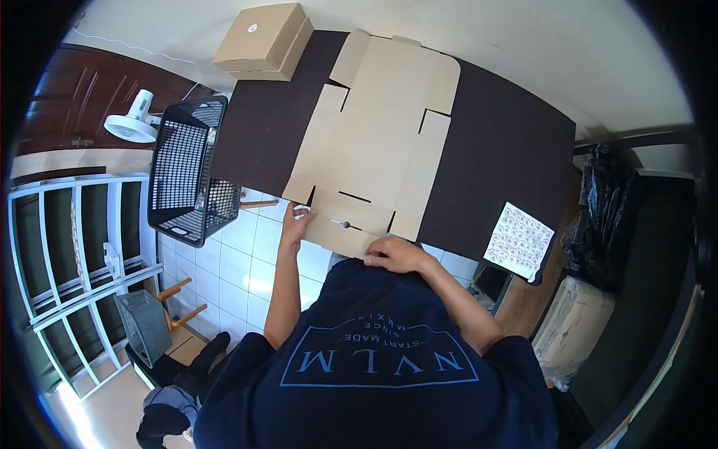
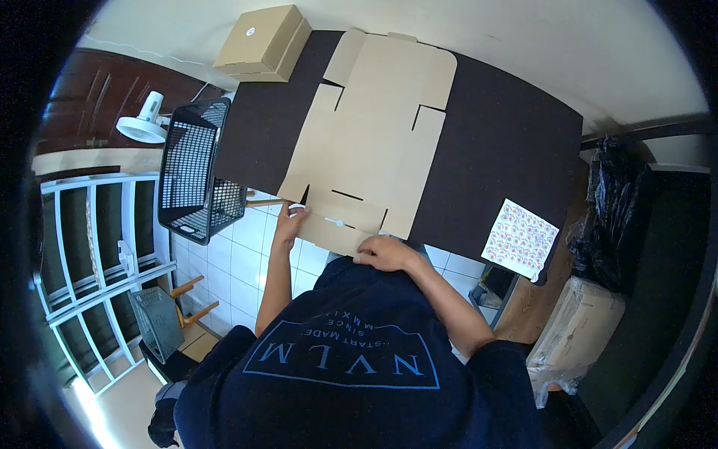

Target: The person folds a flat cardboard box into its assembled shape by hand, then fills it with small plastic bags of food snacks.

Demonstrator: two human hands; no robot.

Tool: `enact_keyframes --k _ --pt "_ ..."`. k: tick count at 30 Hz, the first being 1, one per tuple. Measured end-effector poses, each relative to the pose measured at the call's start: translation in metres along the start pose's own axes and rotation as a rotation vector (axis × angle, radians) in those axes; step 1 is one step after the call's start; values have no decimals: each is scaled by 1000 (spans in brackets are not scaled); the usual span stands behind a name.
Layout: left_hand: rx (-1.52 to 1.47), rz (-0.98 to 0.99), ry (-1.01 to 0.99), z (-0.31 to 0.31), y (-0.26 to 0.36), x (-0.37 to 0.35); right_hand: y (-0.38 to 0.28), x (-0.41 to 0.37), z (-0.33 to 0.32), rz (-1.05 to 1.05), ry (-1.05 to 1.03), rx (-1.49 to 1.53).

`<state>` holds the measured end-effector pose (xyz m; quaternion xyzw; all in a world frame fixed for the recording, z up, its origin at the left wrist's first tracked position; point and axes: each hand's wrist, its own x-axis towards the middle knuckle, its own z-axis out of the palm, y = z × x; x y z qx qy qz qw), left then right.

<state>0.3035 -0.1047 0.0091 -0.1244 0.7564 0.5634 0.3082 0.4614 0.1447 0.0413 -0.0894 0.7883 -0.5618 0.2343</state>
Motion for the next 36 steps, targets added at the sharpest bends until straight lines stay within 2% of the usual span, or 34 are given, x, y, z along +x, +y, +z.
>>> enact_keyframes --k 1,3,5,6,7,9,10,11,13,14,17,18,19,20,21,22,23,25,27,29,30,31,32,33,35,36 --pt "174 15 59 -3 -8 1 -6 -5 -7 0 -3 2" --pt "127 17 28 -9 -22 7 -7 -18 -23 99 251 110" --pt "-52 21 74 -12 -30 10 4 -32 -36 142 556 -46" --pt "-220 -8 143 -7 -16 3 2 -40 -45 159 674 -139" --pt "-226 -6 148 -8 -16 4 9 -47 -48 225 742 -234" --pt "-11 180 269 -15 -12 11 19 -56 -53 262 771 -423" --pt "193 329 324 -21 -16 23 22 -58 -54 251 767 -430" --pt "187 333 333 -24 -21 35 25 -60 -54 259 699 -411" --pt "614 651 441 -22 -13 47 30 -59 -51 262 630 -395" --pt "611 653 448 -24 -9 52 32 -58 -49 253 602 -383" --pt "608 704 299 -34 -5 63 43 -55 -44 209 602 -407" --pt "442 645 223 -30 5 57 43 -54 -45 230 632 -266" --pt "442 643 227 -27 11 56 42 -52 -45 251 658 -125" --pt "259 644 133 -23 16 54 40 -50 -43 251 652 -123" --pt "76 641 40 -18 20 49 35 -47 -41 220 730 -96" --pt "-30 560 -7 -10 29 41 26 -43 -41 189 809 -70" --pt "-30 555 -2 -4 32 38 17 -38 -41 189 803 -68" --pt "252 739 30 6 36 36 -10 -23 -45 7 905 -455" --pt "249 724 14 21 43 29 -23 -3 -45 -71 860 -551" --pt "381 694 -58 36 49 23 -32 16 -45 -37 778 -723" --pt "402 696 -41 42 47 23 -29 25 -45 -44 773 -726" --pt "397 695 -31 44 46 22 -24 34 -45 -49 683 -717" --pt "393 652 -30 44 46 21 -20 42 -45 -53 592 -708" --pt "387 613 -29 43 46 22 -26 48 -50 -63 585 -714" --pt "361 590 -52 37 42 23 -38 55 -57 80 167 -779" --pt "338 568 -84 36 42 21 -38 59 -59 73 149 -786"
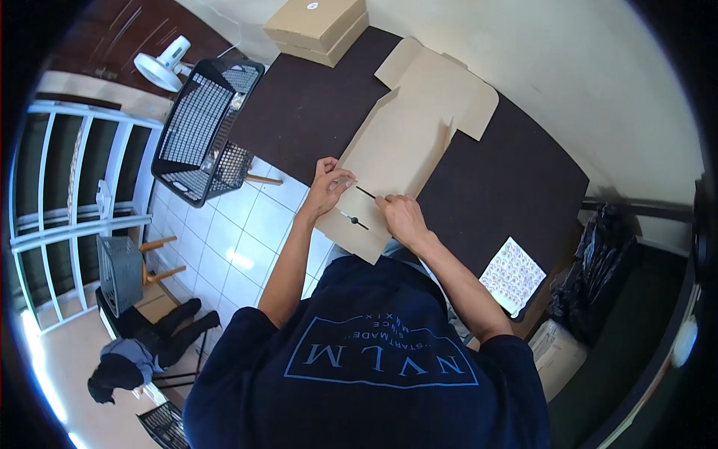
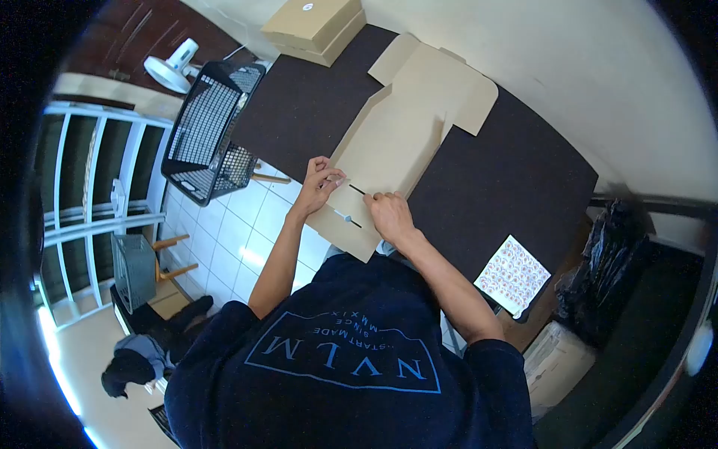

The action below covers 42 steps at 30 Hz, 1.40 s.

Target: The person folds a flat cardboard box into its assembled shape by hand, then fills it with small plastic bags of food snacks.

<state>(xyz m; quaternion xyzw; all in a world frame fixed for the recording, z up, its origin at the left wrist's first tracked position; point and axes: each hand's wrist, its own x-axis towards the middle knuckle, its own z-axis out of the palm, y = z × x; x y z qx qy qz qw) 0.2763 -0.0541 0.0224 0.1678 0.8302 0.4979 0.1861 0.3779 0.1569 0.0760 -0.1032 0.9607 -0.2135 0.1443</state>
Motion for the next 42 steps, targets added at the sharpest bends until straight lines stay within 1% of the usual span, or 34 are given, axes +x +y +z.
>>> enact_keyframes --k 2,3,5,6,8,11,13,15,16,18,19,21,22,23,24,25,27,28,30,31,33,34,35,36,37,38,39,41,42 --pt "-9 -8 3 0 1 -1 2 9 -2 -109 -49 10" --pt "-8 -8 -13 0 2 -2 2 13 -4 -126 -61 2" --pt "-12 7 -8 -2 3 -3 3 19 -10 -279 -46 -19" --pt "-8 32 -21 -3 3 -2 3 22 -12 -295 -56 -27" --pt "-26 18 1 -3 4 -4 2 27 -14 -291 -187 -69" --pt "-69 -21 25 -6 8 -7 9 31 -7 -382 -203 -96" --pt "-99 -50 40 -6 6 -7 5 34 -13 -397 -235 -109" --pt "-55 11 29 -6 7 -8 5 37 -14 -407 -264 -122" --pt "-58 7 39 -8 10 -9 7 39 -12 -413 -264 -119" --pt "-164 -46 99 -11 15 -14 9 40 -11 -424 -270 -114" --pt "-166 -50 104 -12 11 -18 10 40 -11 -419 -283 -97" --pt "-172 -152 344 -19 -6 -32 11 40 -12 -413 -301 -83" --pt "-174 -155 346 -22 -28 -45 11 39 -12 -409 -303 -59" --pt "-14 -203 387 -25 -58 -61 11 38 -13 -404 -306 -33" --pt "149 -250 425 -27 -74 -73 9 38 -15 -405 -307 -31" --pt "150 -252 424 -25 -72 -84 7 37 -19 -393 -331 -27" --pt "146 -162 223 -19 -63 -106 8 39 -19 -381 -351 -21" --pt "149 -161 220 -19 -50 -107 10 40 -17 -388 -346 -9" --pt "-5 -235 171 -17 -29 -107 13 40 -15 -394 -344 8" --pt "-4 -238 168 -20 -33 -106 13 40 -16 -395 -351 17" --pt "73 -90 153 -28 -46 -91 13 41 -19 -395 -358 23" --pt "-139 -173 120 -27 -46 -82 11 40 -22 -387 -365 25" --pt "-142 -175 123 -23 -44 -78 10 39 -24 -382 -372 26" --pt "-209 -192 105 -22 -24 -70 13 40 -19 -384 -373 25" --pt "-274 -204 85 -20 -12 -61 18 42 -14 -412 -313 54" --pt "-142 -112 109 -17 -12 -54 24 43 -8 -437 -253 84" --pt "-140 -109 105 -19 -7 -47 24 44 -10 -433 -249 86" --pt "103 11 121 -29 10 -33 23 47 -17 -404 -334 143" --pt "-30 -54 64 -35 16 -25 25 48 -18 -400 -327 142"
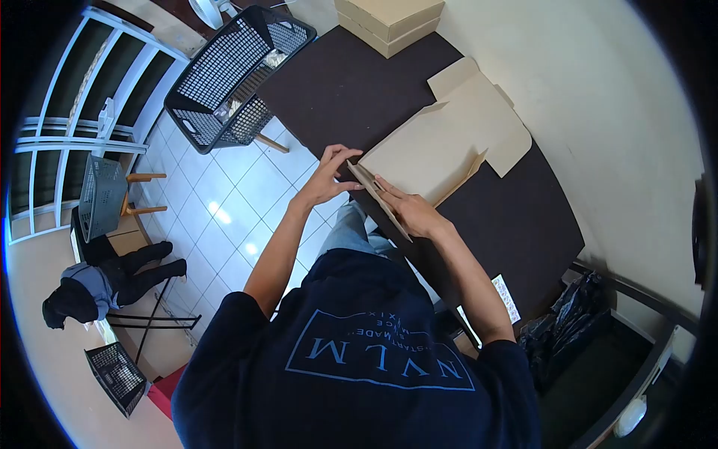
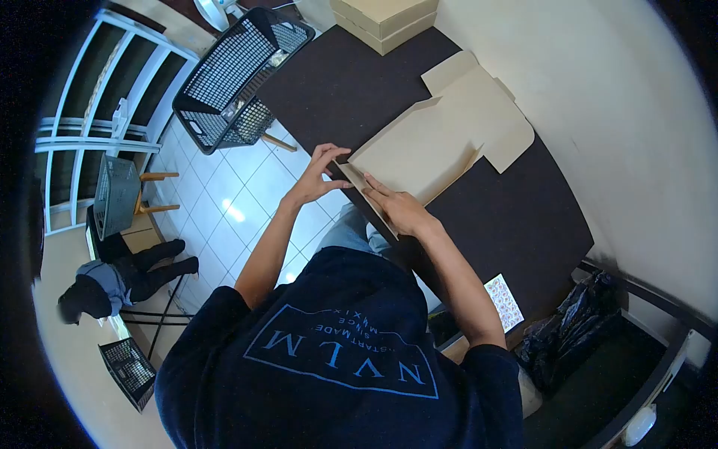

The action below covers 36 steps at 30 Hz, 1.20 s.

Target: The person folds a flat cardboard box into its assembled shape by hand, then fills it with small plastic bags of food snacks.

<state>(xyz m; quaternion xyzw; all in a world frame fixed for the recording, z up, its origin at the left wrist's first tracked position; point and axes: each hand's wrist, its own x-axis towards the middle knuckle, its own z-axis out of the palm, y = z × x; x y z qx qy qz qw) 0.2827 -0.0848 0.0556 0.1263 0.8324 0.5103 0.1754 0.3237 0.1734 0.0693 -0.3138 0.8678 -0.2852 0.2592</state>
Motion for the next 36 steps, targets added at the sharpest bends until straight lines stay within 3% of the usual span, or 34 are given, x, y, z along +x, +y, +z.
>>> enact_keyframes --k 5,7,12,14,15,17,19,21,23,25,27,29,31,33,35,36 --pt "176 50 -113 -1 -4 32 10 -2 2 -73 104 130" --pt "238 207 -181 -3 -3 40 18 -6 8 -69 155 172" --pt "283 179 -226 -1 -9 51 38 -22 13 -64 348 221" --pt "280 153 -194 7 -13 55 25 -33 -7 339 269 862" --pt "282 159 -197 11 -8 58 29 -33 -4 340 277 861" --pt "303 91 -164 19 -1 58 36 -35 9 361 582 903" --pt "301 108 -130 23 -9 59 16 -36 12 448 690 784" --pt "251 59 -124 21 -5 58 -4 -40 13 408 857 354" --pt "236 44 -138 18 -2 59 -12 -40 26 397 896 325" --pt "223 23 -150 13 -8 61 -28 -39 32 321 940 -119" --pt "246 2 -206 11 -17 65 -40 -37 38 327 837 -10" --pt "296 -13 -228 10 -19 69 -47 -34 46 385 614 -175" --pt "346 -24 -249 12 -4 67 -36 -23 55 368 697 -261" --pt "477 -65 -39 20 18 53 -30 -18 53 482 469 -48" --pt "398 -4 44 28 18 47 -33 -18 52 487 488 -36" --pt "460 136 35 29 24 44 -34 -19 53 490 497 -22"
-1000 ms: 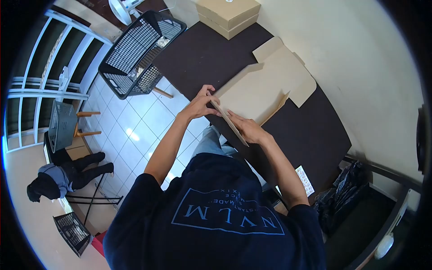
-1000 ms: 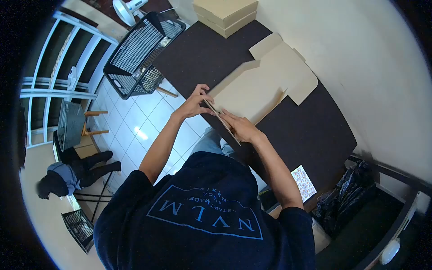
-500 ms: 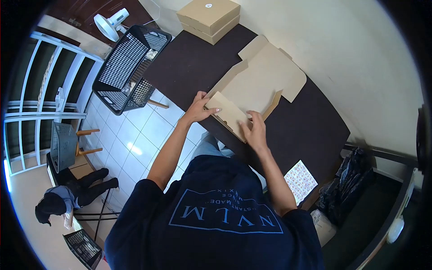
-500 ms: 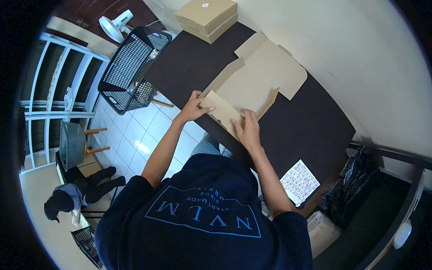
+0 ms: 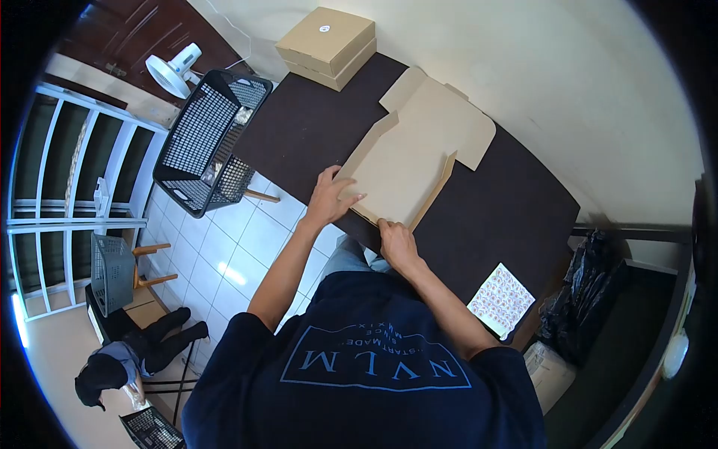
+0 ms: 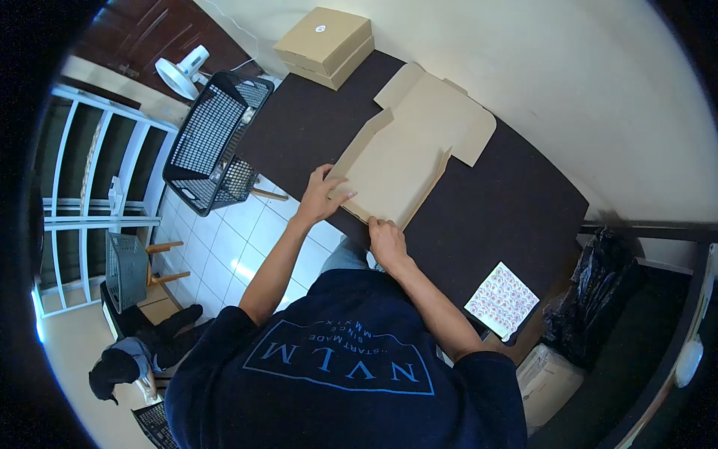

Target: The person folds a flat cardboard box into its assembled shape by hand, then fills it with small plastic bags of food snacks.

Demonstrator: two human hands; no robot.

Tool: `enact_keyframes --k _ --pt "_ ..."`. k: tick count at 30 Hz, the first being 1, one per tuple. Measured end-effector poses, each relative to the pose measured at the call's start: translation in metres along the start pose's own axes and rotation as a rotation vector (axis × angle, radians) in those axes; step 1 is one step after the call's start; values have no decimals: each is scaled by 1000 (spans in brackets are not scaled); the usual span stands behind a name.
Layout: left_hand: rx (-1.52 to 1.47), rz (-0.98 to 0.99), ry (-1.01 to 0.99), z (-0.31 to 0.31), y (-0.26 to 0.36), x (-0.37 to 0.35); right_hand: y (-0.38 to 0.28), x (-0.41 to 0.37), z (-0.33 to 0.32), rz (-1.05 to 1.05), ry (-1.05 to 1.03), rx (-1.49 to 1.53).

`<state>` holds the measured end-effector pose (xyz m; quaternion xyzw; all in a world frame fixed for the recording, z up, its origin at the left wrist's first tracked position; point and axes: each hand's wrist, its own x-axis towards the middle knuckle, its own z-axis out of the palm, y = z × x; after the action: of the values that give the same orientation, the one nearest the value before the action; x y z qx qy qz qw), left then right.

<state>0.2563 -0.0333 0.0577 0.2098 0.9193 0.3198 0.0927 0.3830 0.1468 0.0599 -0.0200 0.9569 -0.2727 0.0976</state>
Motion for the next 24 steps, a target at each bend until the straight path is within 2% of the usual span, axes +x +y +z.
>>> enact_keyframes --k 1,3,4,5,6,8,9,12,14,17,18,19,20,21,22,23,24 --pt "57 140 20 -1 6 -3 1 0 1 5 6 1" --pt "57 126 -51 -10 21 -9 3 3 4 -32 56 25" --pt "148 52 -174 -17 29 -11 3 5 2 -28 60 24" --pt "241 -23 -295 -21 33 -12 3 10 -1 19 -39 38" --pt "243 -18 -295 -12 21 -9 4 16 -4 64 -137 51" --pt "85 125 -109 13 -14 -3 14 32 -4 65 -199 82" --pt "86 131 -113 13 -15 -2 17 37 -5 65 -261 110" --pt "41 87 -230 9 -9 9 19 38 -5 85 -296 114" --pt "112 -70 -435 0 5 8 24 37 -6 67 -317 68" --pt "40 8 -548 -3 -1 9 36 29 -15 14 -363 202" --pt "44 19 -549 -11 0 13 41 26 -20 -6 -276 344" --pt "-75 3 -544 -21 1 16 46 23 -24 -26 -190 487" --pt "-196 -13 -539 -28 1 19 53 22 -30 -22 -183 488" --pt "-195 -9 -543 -29 -2 23 62 23 -37 145 15 589" --pt "-412 -122 -374 -27 -8 28 69 24 -45 313 214 685" --pt "-624 -235 -200 -26 -14 34 76 25 -53 391 458 599" --pt "-550 -201 -181 -24 -24 46 80 25 -66 440 614 553"
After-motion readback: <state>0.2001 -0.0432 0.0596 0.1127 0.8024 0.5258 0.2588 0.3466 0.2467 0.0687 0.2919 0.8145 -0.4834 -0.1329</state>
